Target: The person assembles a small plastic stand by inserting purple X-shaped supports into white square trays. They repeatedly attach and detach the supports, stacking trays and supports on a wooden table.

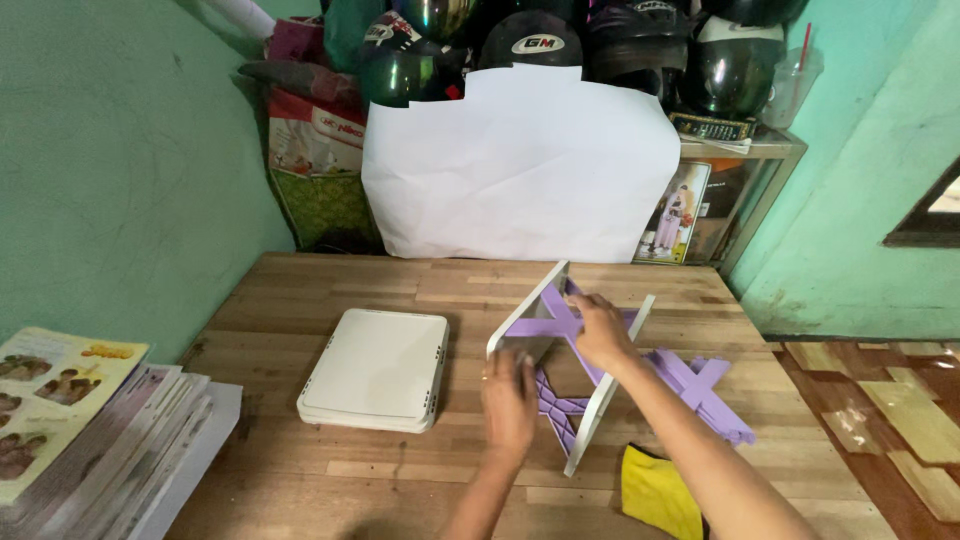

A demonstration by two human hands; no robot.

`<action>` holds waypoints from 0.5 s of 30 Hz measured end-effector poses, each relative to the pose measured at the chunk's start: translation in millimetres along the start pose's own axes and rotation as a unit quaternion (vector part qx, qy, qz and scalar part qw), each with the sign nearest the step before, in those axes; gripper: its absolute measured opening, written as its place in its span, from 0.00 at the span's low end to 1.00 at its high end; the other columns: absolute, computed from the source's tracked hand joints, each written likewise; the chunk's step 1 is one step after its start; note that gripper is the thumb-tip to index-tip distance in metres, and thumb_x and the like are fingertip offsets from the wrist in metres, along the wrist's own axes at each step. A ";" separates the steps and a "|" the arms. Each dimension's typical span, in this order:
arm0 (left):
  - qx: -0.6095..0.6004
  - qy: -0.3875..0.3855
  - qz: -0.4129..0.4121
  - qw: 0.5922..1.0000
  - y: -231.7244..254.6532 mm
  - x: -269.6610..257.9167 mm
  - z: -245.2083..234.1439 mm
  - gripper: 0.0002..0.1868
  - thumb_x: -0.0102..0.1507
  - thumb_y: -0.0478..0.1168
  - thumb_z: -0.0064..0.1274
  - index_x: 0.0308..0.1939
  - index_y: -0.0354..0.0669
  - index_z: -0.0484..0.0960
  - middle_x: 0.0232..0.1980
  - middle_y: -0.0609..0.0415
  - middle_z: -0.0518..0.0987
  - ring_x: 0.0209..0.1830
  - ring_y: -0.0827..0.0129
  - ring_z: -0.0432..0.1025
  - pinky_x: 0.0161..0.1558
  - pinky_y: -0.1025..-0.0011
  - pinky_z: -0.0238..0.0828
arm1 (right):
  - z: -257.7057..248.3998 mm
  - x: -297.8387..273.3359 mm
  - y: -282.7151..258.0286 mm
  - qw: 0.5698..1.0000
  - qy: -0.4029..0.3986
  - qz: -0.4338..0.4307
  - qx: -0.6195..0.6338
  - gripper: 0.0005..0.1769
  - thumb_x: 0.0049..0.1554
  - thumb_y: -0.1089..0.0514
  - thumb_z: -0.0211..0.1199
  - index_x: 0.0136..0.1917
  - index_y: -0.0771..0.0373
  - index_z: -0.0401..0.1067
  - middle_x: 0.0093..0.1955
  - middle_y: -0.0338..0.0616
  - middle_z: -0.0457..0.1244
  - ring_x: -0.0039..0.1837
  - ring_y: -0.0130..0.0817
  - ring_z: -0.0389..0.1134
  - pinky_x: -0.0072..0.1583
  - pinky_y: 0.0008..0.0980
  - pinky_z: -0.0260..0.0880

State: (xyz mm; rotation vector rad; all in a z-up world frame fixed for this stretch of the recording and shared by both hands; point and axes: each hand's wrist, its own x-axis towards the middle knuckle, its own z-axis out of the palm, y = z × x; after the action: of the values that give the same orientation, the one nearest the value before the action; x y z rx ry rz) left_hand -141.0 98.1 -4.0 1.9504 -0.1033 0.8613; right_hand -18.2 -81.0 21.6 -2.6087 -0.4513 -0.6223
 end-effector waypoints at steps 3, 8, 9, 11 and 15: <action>-0.003 0.098 -0.004 0.995 -26.5 15.3 1.6 0.18 0.71 0.43 0.47 0.55 0.28 0.75 0.55 0.29 0.77 0.54 0.35 0.72 0.54 0.50 0.68 | 12.2 1.0 -40.3 0.997 -0.035 0.005 0.067 0.23 0.59 0.57 0.59 0.67 0.63 0.69 0.68 0.55 0.64 0.70 0.51 0.64 0.72 0.44 0.62; -0.047 0.070 -0.117 0.989 -67.9 23.0 14.7 0.21 0.72 0.49 0.42 0.53 0.32 0.77 0.53 0.36 0.79 0.53 0.44 0.74 0.55 0.55 0.69 | 24.9 -2.7 -71.4 0.996 -0.058 -0.059 -0.021 0.36 0.60 0.42 0.61 0.68 0.74 0.63 0.67 0.67 0.60 0.71 0.59 0.59 0.71 0.52 0.56; -0.072 0.064 -0.113 0.989 -73.6 22.7 18.3 0.22 0.72 0.49 0.41 0.54 0.32 0.76 0.52 0.36 0.79 0.53 0.44 0.74 0.54 0.55 0.69 | 28.4 -2.2 -73.3 0.995 -0.054 -0.077 -0.038 0.40 0.59 0.40 0.61 0.68 0.76 0.62 0.67 0.69 0.59 0.70 0.60 0.58 0.70 0.53 0.55; -0.126 0.050 -0.102 0.986 -80.2 21.2 28.8 0.24 0.73 0.51 0.38 0.56 0.31 0.75 0.52 0.35 0.79 0.53 0.44 0.73 0.54 0.54 0.68 | 35.2 1.2 -73.1 0.994 -0.073 -0.066 -0.036 0.42 0.58 0.37 0.61 0.67 0.77 0.62 0.67 0.70 0.59 0.70 0.60 0.59 0.70 0.51 0.55; -0.180 0.053 -0.178 0.966 -83.8 17.4 50.5 0.25 0.73 0.53 0.35 0.52 0.34 0.79 0.48 0.38 0.82 0.48 0.48 0.76 0.52 0.58 0.70 | 44.4 7.4 -68.1 0.993 -0.072 -0.073 -0.062 0.44 0.58 0.33 0.60 0.65 0.78 0.65 0.63 0.69 0.63 0.67 0.59 0.63 0.69 0.50 0.57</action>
State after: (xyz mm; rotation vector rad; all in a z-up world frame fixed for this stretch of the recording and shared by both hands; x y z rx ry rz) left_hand -67.2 106.8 -69.9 1.5185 0.1435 0.6533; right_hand -23.4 -0.2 10.9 -2.7692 -0.6741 -0.5241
